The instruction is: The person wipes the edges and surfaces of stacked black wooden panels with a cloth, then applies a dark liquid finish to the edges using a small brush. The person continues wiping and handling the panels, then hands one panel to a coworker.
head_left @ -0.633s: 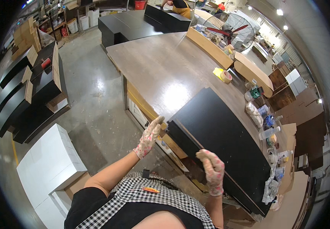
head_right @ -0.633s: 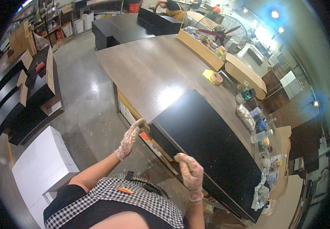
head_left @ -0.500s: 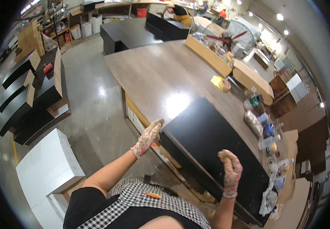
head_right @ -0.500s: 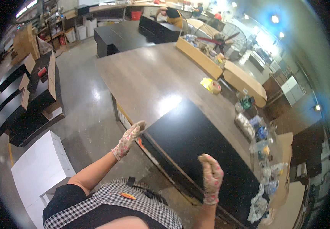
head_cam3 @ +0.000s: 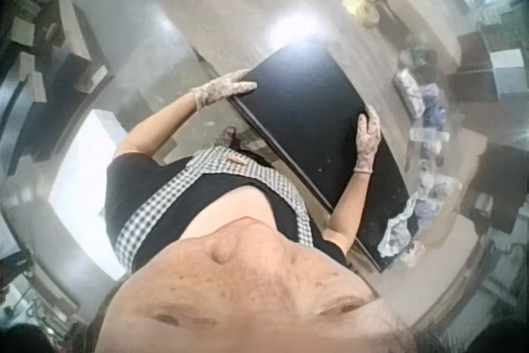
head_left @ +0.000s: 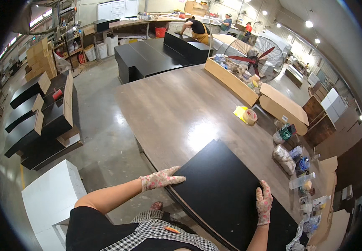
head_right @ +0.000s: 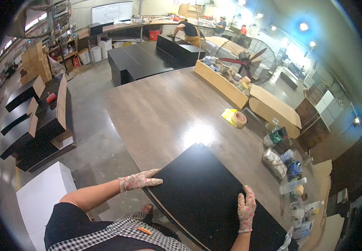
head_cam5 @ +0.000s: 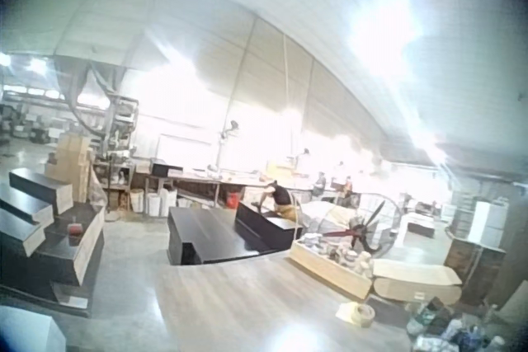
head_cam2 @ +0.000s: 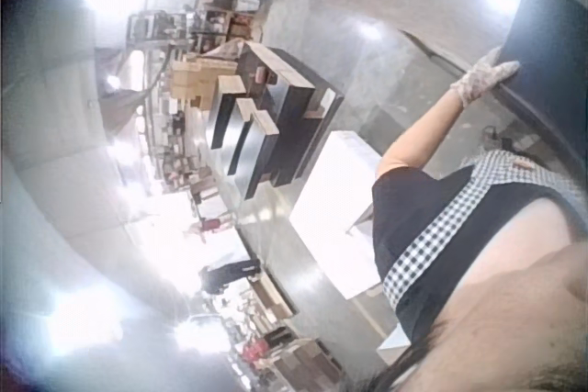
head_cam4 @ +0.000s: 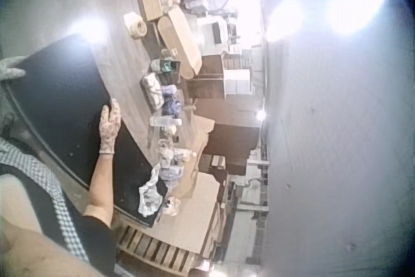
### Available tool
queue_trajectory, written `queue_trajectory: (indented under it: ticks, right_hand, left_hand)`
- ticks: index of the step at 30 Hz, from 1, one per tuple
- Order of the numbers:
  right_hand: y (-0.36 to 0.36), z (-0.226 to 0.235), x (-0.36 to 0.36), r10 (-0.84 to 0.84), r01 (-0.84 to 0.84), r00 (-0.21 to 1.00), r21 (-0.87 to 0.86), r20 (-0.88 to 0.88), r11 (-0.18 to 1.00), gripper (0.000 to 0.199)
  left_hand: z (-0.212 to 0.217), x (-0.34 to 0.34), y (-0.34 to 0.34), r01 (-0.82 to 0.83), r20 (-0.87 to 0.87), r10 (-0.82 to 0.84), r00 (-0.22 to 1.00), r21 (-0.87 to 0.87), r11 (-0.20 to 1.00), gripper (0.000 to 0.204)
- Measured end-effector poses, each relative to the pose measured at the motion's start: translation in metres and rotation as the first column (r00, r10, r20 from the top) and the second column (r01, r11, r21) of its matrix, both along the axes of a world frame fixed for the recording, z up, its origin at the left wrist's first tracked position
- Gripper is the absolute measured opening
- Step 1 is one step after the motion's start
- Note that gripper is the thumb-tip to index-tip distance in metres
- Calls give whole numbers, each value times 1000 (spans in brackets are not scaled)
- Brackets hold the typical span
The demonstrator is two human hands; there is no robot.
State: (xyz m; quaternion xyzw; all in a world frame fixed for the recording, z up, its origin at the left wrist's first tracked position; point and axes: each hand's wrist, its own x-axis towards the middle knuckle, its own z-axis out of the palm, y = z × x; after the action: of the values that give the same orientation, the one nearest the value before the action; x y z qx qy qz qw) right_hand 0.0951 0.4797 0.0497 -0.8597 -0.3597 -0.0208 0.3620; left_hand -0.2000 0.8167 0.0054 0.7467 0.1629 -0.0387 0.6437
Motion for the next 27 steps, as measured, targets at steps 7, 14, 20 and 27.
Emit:
queue_trajectory:
  ticks: [7, 14, 20, 27]
  right_hand:
    - [-8, -13, 15, -9, 27, 985, -96, 174, 995, 41]
    - [69, 15, 16, -66, 70, 990, 24, -126, 997, 41]
    - [273, 80, -66, 464, -467, 884, 77, 51, 881, 40]
    - [549, 69, -221, 704, -710, 653, 97, -279, 697, 39]
  left_hand:
    - [21, 3, -8, 11, -55, -10, 998, 29, 1000, 91]
    - [-11, 2, -6, 93, -60, -91, 994, 36, 995, 71]
    - [-61, -25, 58, 183, 520, -177, 836, 41, 982, 75]
    - [-59, -215, 272, -251, 140, 369, 919, -515, 819, 59]
